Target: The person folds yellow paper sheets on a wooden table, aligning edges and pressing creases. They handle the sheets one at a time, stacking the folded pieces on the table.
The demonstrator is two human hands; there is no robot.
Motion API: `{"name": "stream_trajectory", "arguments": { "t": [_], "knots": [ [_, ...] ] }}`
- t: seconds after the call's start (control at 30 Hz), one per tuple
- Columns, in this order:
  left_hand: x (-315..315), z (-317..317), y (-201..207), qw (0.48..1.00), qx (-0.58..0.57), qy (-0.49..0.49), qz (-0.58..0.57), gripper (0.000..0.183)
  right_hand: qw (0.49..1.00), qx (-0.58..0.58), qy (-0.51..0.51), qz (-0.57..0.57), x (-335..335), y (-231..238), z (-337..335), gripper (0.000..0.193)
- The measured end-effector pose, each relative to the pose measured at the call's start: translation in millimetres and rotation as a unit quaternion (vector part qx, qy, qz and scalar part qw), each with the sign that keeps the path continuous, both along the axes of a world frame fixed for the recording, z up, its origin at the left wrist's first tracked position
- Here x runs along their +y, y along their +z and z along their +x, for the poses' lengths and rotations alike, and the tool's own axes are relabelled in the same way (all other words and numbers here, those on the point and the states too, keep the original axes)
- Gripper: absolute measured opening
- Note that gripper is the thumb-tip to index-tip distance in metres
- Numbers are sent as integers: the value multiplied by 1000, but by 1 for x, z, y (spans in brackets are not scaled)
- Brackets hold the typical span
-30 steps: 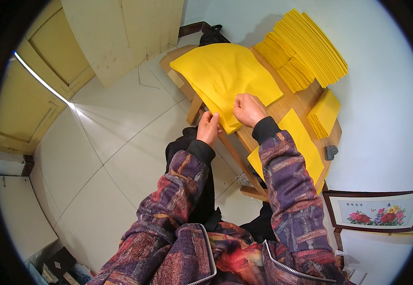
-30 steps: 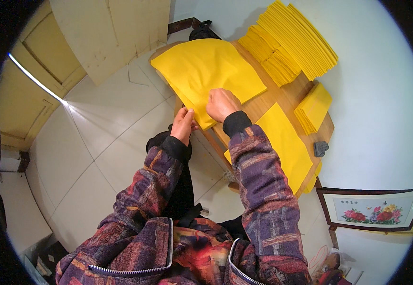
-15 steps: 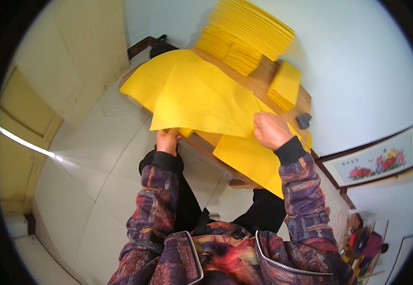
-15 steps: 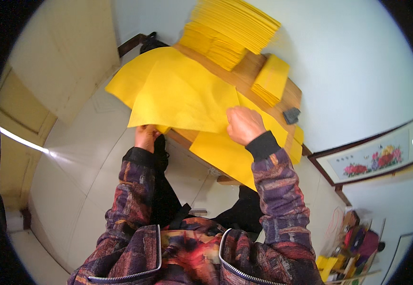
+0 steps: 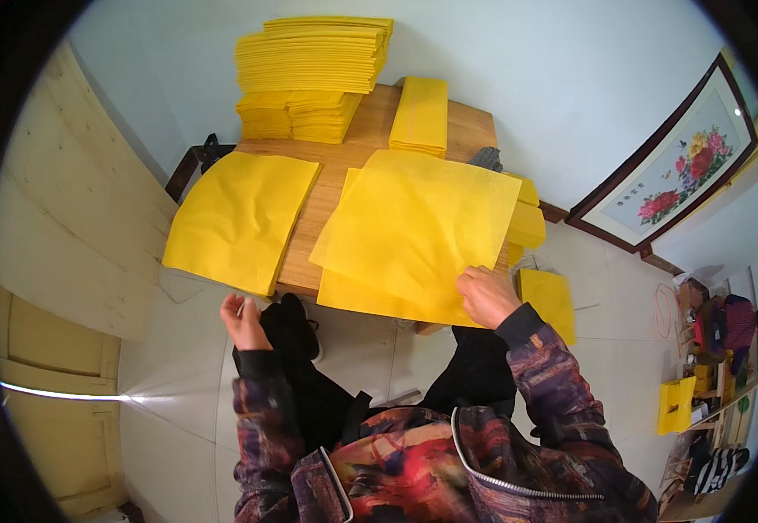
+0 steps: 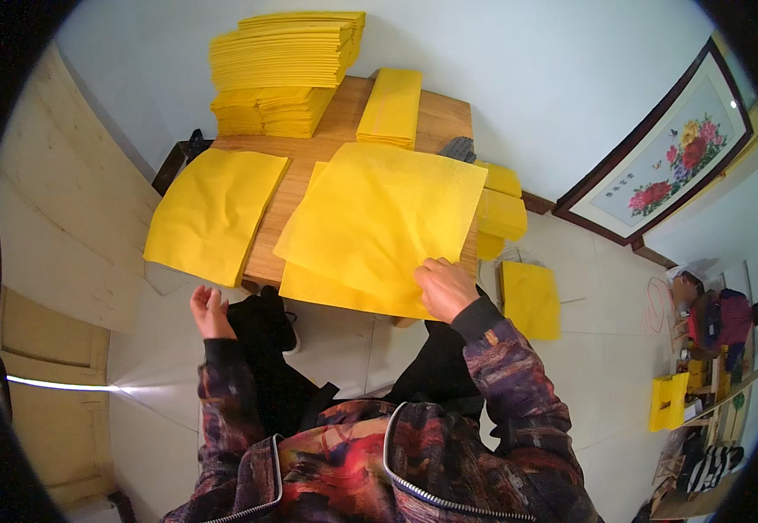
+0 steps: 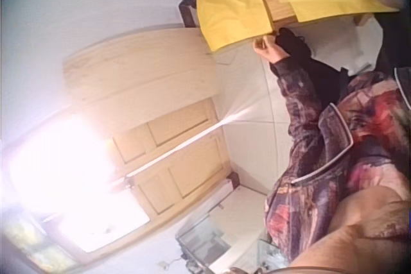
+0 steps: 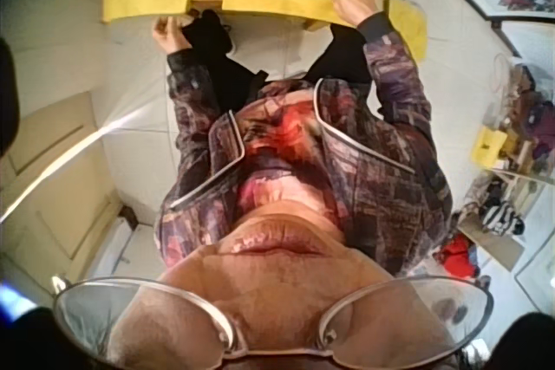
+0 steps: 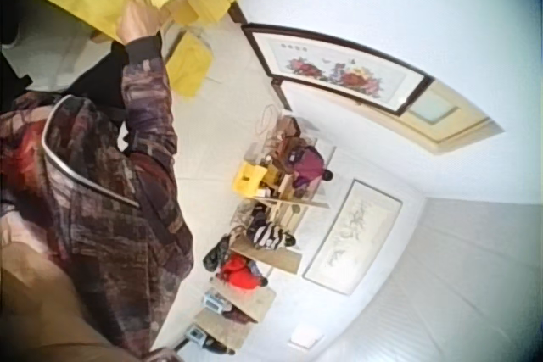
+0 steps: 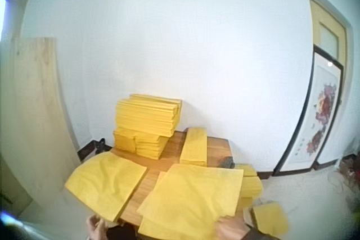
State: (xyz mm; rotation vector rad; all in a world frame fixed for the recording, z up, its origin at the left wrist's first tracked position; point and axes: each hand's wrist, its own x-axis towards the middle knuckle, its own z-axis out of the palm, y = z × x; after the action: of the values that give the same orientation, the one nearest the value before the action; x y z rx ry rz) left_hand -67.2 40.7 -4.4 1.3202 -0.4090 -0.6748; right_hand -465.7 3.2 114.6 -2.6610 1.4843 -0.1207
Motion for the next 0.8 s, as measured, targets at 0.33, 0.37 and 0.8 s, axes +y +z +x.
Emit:
{"name": "stream_trajectory", "arguments": {
  "t": [0.33,0.37,0.8],
  "knots": [
    [-33,-72,37,894,-407,-181,57,42,996,-89,10,-22,0,-11,-17,10],
    [-42,-73,38,889,-401,-198,97,43,996,-85,10,-30,0,-11,-17,10],
    [-98,-67,56,803,-422,-297,297,24,995,-86,13,-42,1,-19,-25,6]
  ]
}}
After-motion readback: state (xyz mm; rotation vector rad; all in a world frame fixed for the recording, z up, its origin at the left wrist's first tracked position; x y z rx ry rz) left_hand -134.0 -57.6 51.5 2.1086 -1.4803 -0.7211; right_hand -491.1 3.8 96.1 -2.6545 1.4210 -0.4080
